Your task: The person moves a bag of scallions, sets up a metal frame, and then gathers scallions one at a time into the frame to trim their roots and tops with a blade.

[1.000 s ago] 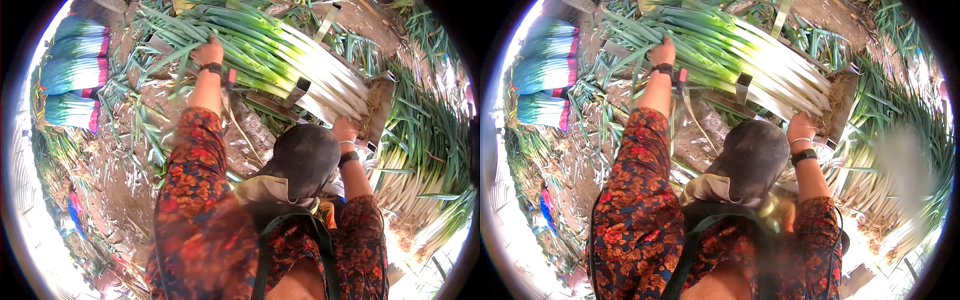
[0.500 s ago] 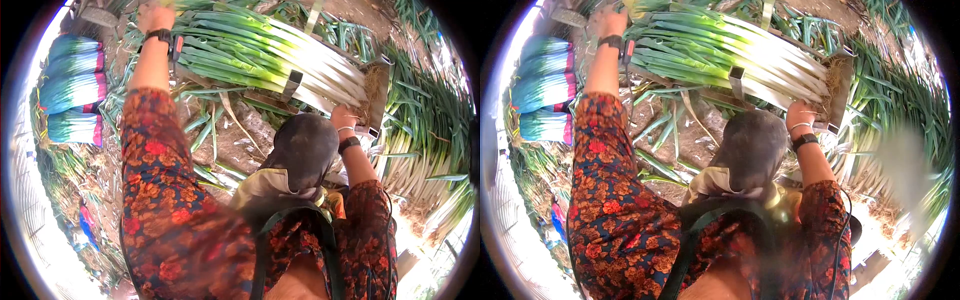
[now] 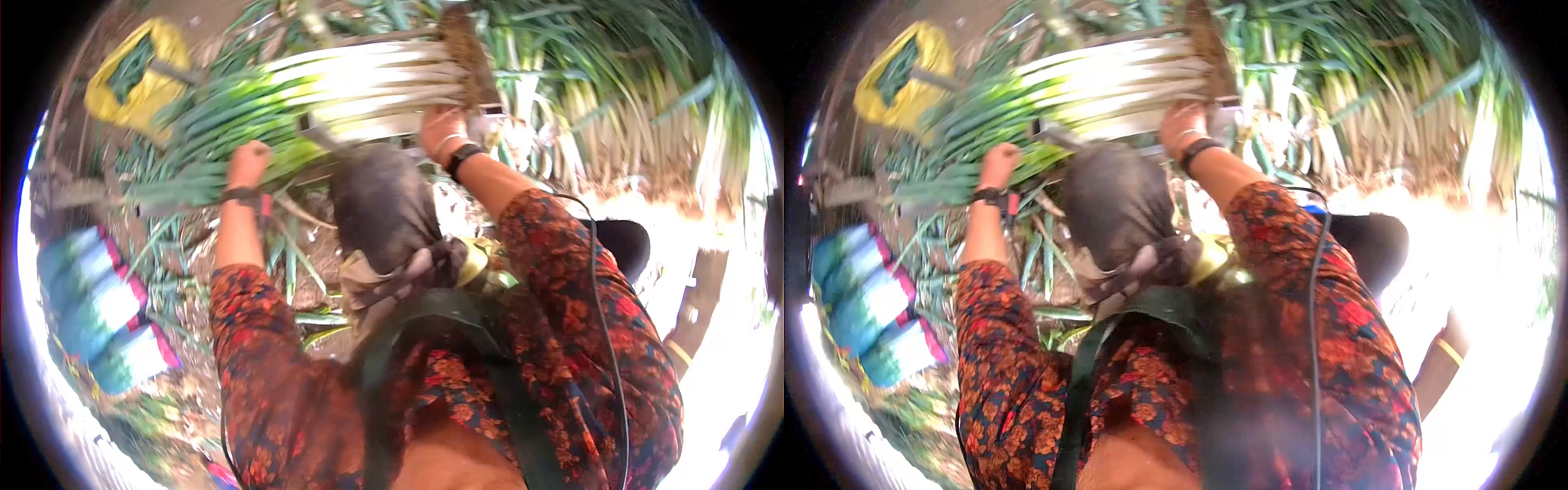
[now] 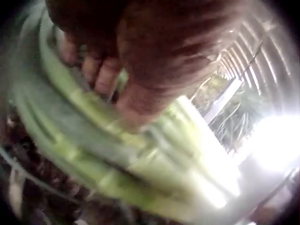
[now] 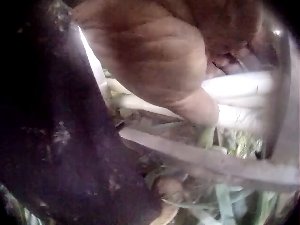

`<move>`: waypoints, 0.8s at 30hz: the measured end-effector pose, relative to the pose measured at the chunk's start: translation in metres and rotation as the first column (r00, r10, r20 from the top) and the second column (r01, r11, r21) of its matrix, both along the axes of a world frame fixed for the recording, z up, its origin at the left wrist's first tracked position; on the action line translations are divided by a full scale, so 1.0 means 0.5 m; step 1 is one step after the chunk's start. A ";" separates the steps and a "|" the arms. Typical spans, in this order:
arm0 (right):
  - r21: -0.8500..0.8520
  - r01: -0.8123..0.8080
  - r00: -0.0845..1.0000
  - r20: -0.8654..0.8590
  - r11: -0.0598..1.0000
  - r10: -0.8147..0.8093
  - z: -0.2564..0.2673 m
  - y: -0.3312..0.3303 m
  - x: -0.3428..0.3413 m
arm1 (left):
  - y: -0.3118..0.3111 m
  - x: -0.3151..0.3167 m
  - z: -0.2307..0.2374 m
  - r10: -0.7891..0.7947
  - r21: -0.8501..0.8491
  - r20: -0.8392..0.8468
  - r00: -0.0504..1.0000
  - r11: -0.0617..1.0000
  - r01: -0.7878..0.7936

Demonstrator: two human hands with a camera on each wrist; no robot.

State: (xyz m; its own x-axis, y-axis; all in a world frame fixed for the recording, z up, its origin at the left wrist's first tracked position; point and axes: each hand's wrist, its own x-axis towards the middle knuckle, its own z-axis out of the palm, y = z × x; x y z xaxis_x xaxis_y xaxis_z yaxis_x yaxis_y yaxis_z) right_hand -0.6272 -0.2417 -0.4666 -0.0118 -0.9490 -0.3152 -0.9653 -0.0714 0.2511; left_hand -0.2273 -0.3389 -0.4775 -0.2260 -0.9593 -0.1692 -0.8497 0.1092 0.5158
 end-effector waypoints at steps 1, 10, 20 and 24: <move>-0.092 0.025 1.000 0.011 0.995 -0.024 -0.021 0.019 -0.003 | -0.024 -0.028 0.058 0.040 -0.085 -0.016 0.999 0.996 -0.041; 0.198 0.202 0.766 0.579 0.959 -0.280 -0.213 0.312 -0.103 | 0.124 -0.517 0.548 -0.314 -0.403 -0.823 0.473 0.910 -0.097; 0.054 0.263 0.959 0.090 0.963 -0.267 -0.331 0.135 -0.568 | 0.144 -0.798 0.338 0.040 0.199 -0.872 0.488 0.940 0.279; -0.104 0.291 0.935 0.244 0.951 -0.259 -0.415 0.028 -0.684 | 0.130 -0.807 0.371 0.192 0.343 -0.821 0.538 0.919 0.195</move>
